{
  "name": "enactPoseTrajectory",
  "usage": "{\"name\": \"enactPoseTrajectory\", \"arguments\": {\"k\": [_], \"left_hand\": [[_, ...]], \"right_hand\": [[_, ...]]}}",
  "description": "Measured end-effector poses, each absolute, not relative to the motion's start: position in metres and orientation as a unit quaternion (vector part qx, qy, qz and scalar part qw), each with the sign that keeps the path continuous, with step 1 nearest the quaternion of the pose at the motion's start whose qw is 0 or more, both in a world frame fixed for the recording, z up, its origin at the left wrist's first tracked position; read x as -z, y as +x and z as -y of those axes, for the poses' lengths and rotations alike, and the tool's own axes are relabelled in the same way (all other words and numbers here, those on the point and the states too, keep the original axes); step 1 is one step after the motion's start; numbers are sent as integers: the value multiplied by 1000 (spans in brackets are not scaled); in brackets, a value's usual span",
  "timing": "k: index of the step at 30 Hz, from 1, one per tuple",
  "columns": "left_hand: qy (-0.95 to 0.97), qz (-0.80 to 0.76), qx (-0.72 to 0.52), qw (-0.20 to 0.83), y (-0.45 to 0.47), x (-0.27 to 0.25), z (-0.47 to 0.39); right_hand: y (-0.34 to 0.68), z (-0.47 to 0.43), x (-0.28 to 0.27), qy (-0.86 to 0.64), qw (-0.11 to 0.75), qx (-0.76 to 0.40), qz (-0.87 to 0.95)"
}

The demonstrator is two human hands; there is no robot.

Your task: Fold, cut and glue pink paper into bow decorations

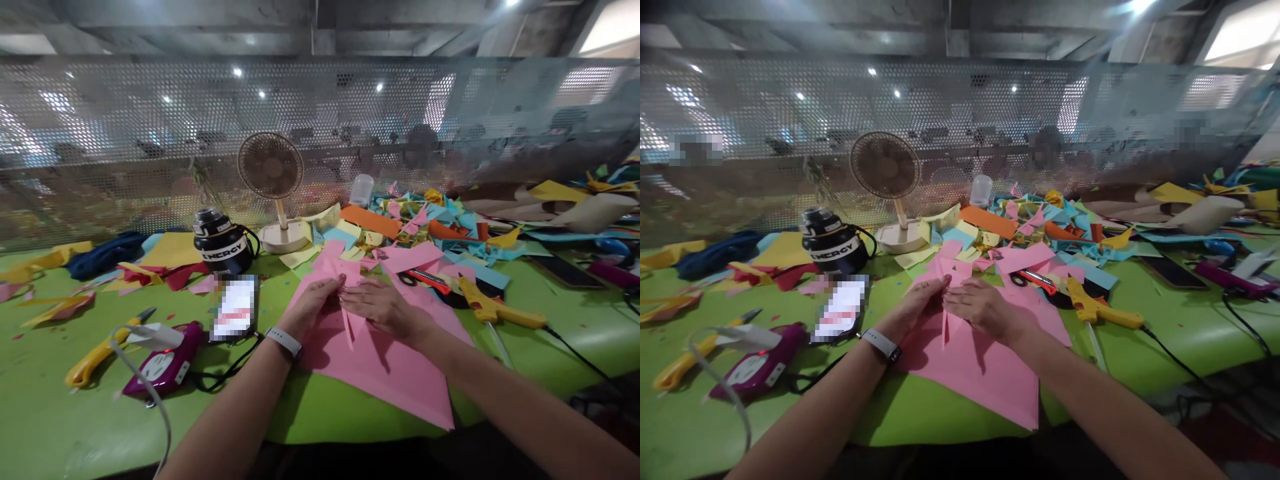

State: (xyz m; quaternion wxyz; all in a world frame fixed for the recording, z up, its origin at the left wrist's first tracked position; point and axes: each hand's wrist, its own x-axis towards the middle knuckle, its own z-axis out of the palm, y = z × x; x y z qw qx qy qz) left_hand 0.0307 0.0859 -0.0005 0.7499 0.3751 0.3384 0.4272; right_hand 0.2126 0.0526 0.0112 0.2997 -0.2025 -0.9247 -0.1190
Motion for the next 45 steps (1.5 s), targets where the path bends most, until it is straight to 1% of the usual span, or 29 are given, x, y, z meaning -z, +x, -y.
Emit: {"name": "enactPoseTrajectory", "arguments": {"k": [8, 12, 15, 18, 21, 24, 29, 31, 35, 40, 42, 45], "left_hand": [[373, -328, -461, 735, 33, -3, -82], [403, -312, -459, 727, 35, -2, -77], [420, -310, -474, 709, 39, -1, -73], [435, -313, -471, 700, 42, 0, -69], [439, -301, -463, 708, 45, 0, -67], [450, -294, -453, 711, 45, -1, -66], [422, -322, -468, 707, 42, -1, -69], [411, -329, -473, 706, 40, -1, -71], [411, -322, -478, 707, 40, -2, -72], [393, -315, -511, 696, 41, -3, -71], [400, -313, -508, 697, 42, -3, -71], [413, -295, -504, 699, 45, -2, -68]], "right_hand": [[213, -50, -15, -219, 352, 79, 907], [211, -51, -13, -303, 385, 35, 871], [212, -55, -8, -374, 412, 45, 830], [214, -59, -3, -408, 409, 64, 814], [214, -61, -3, -428, 407, 58, 805], [211, -57, -9, -433, 412, -4, 801], [209, -49, -21, -387, 417, -185, 801], [211, -48, -23, -356, 408, -208, 815], [215, -53, -23, -292, 375, -171, 863], [213, -59, -17, -226, 413, -152, 869], [212, -59, -15, -239, 423, -146, 862], [211, -57, -15, -336, 416, -123, 836]]}}
